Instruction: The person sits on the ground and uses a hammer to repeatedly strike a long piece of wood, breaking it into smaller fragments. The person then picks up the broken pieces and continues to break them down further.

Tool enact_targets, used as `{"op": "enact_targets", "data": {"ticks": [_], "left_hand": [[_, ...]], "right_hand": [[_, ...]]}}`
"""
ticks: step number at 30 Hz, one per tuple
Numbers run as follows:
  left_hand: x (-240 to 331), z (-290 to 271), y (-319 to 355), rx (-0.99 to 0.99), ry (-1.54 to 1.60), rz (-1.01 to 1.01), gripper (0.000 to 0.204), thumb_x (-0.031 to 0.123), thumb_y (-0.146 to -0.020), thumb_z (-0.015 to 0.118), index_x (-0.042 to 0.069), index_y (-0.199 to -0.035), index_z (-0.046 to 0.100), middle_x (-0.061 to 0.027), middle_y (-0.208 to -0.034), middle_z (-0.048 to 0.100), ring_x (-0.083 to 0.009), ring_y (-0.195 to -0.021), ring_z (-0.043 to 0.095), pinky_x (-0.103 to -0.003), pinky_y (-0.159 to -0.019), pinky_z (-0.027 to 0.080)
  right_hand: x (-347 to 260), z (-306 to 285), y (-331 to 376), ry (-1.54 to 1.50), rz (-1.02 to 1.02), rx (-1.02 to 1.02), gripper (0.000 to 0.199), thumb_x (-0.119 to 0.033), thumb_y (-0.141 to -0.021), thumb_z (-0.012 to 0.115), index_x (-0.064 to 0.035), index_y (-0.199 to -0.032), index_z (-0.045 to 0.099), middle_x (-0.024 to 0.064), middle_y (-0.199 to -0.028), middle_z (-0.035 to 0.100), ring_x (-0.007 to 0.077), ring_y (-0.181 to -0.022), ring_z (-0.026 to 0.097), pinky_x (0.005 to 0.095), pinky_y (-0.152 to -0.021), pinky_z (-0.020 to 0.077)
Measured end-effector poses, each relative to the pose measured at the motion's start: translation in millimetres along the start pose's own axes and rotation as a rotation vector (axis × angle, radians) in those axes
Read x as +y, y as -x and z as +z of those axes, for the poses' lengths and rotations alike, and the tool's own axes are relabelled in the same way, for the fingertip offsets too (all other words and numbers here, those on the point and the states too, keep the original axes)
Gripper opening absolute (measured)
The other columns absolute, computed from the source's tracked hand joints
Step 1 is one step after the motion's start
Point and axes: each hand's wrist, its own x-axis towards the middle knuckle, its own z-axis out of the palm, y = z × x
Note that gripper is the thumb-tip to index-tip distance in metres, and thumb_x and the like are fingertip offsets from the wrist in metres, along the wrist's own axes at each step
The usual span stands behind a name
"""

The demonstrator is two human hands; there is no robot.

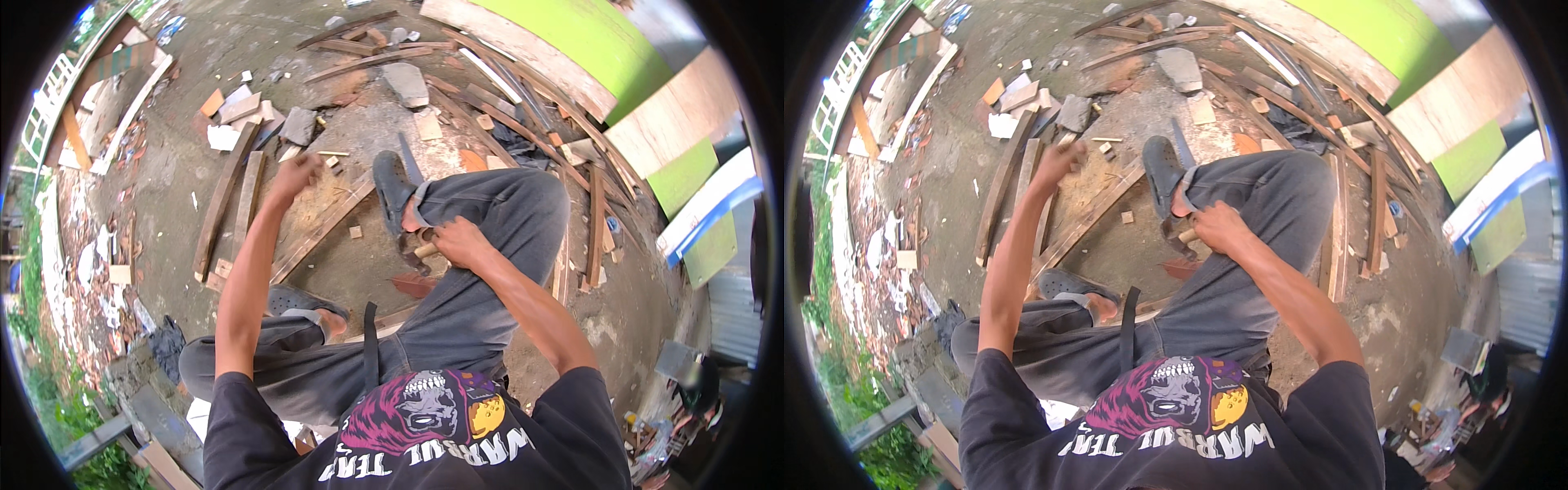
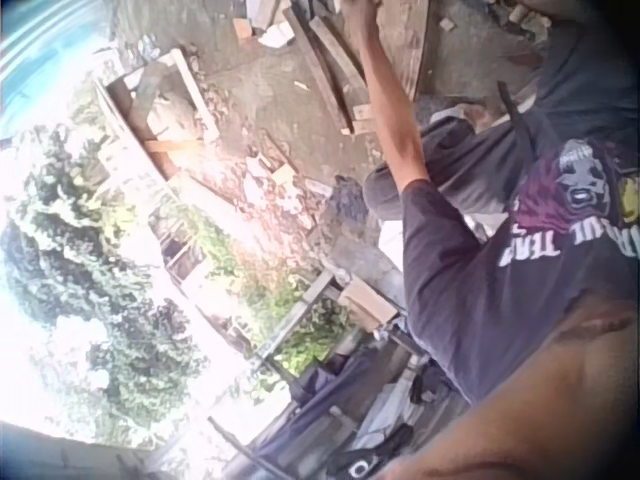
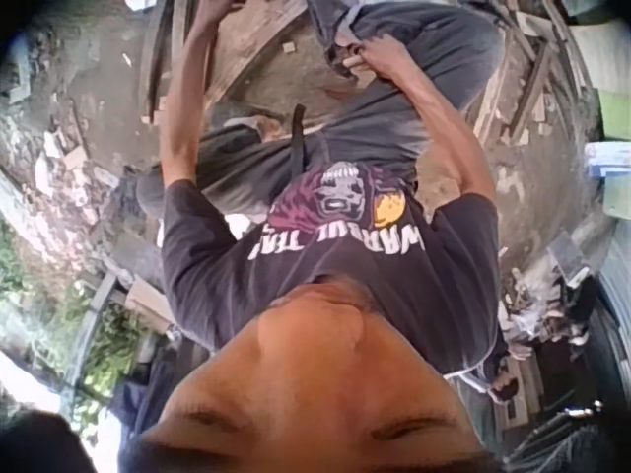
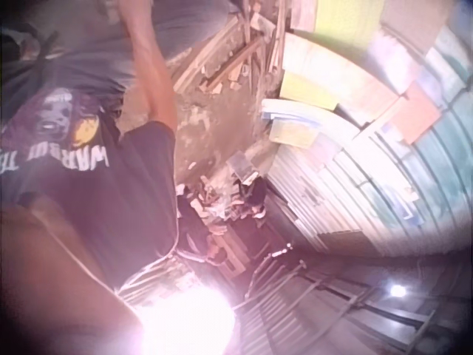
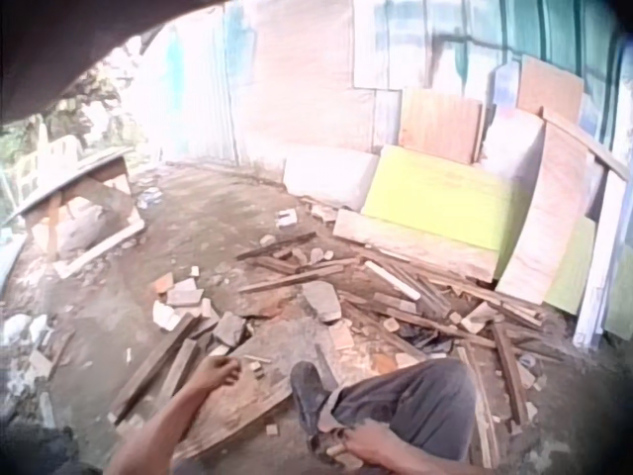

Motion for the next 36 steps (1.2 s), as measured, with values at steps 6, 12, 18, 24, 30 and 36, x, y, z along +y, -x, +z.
{"op": "enact_targets", "data": {"ticks": [6, 12, 18, 24, 30, 36], "left_hand": [[-79, -56, -44, 0.558, -0.203, 0.115, 0.054, 0.036, -0.090, 0.067, 0.006, -0.133, 0.055, -0.0172, -0.107, 0.069, -0.0247, -0.093, 0.066, -0.036, -0.081, 0.052], [-203, 15, 18, 0.165, -0.766, -0.273, 0.048, 0.042, -0.088, 0.064, 0.013, -0.126, 0.061, -0.0180, -0.114, 0.068, -0.0346, -0.107, 0.064, -0.044, -0.091, 0.051], [-203, 59, 58, 0.387, -0.658, -0.234, 0.041, 0.042, -0.088, 0.064, 0.015, -0.119, 0.065, -0.0152, -0.114, 0.067, -0.0336, -0.113, 0.059, -0.046, -0.094, 0.048], [-205, 60, 38, 0.401, -0.533, -0.217, 0.044, 0.048, -0.082, 0.070, 0.013, -0.108, 0.067, -0.0138, -0.113, 0.066, -0.0337, -0.111, 0.058, -0.047, -0.095, 0.044], [-211, 67, 22, 0.507, -0.496, -0.291, 0.045, 0.050, -0.077, 0.074, 0.012, -0.102, 0.068, -0.0127, -0.106, 0.067, -0.0321, -0.106, 0.060, -0.044, -0.091, 0.045], [-235, 50, 16, 0.414, -0.113, -0.361, 0.039, 0.047, -0.084, 0.067, 0.014, -0.104, 0.069, -0.0123, -0.118, 0.065, -0.0322, -0.117, 0.054, -0.049, -0.100, 0.037]], "right_hand": [[3, -4, 0, -0.062, 0.000, 0.031, 0.017, -0.011, -0.078, 0.064, -0.0068, -0.095, 0.068, 0.0071, -0.095, 0.067, 0.0237, -0.091, 0.066, 0.0375, -0.075, 0.0468], [5, 1, 1, -0.066, 0.082, 0.036, 0.018, -0.011, -0.080, 0.062, -0.0079, -0.097, 0.067, 0.0069, -0.093, 0.065, 0.0238, -0.090, 0.065, 0.0372, -0.074, 0.0471], [-2, -7, -8, -0.048, 0.061, -0.058, 0.016, -0.011, -0.082, 0.060, -0.0075, -0.095, 0.067, 0.0078, -0.094, 0.065, 0.0243, -0.091, 0.065, 0.0384, -0.074, 0.0475], [-14, -24, -23, -0.089, 0.036, -0.106, 0.019, -0.013, -0.078, 0.065, -0.0067, -0.096, 0.067, 0.0084, -0.094, 0.065, 0.0251, -0.094, 0.065, 0.0401, -0.078, 0.0489], [-18, -29, -34, -0.112, 0.032, -0.104, 0.021, -0.014, -0.076, 0.067, -0.0061, -0.096, 0.067, 0.0096, -0.092, 0.065, 0.0257, -0.091, 0.066, 0.0403, -0.077, 0.0507], [-21, -30, -42, -0.093, 0.035, -0.141, 0.019, -0.012, -0.077, 0.064, -0.0051, -0.094, 0.067, 0.0110, -0.092, 0.066, 0.0259, -0.090, 0.067, 0.0405, -0.075, 0.0519]]}}
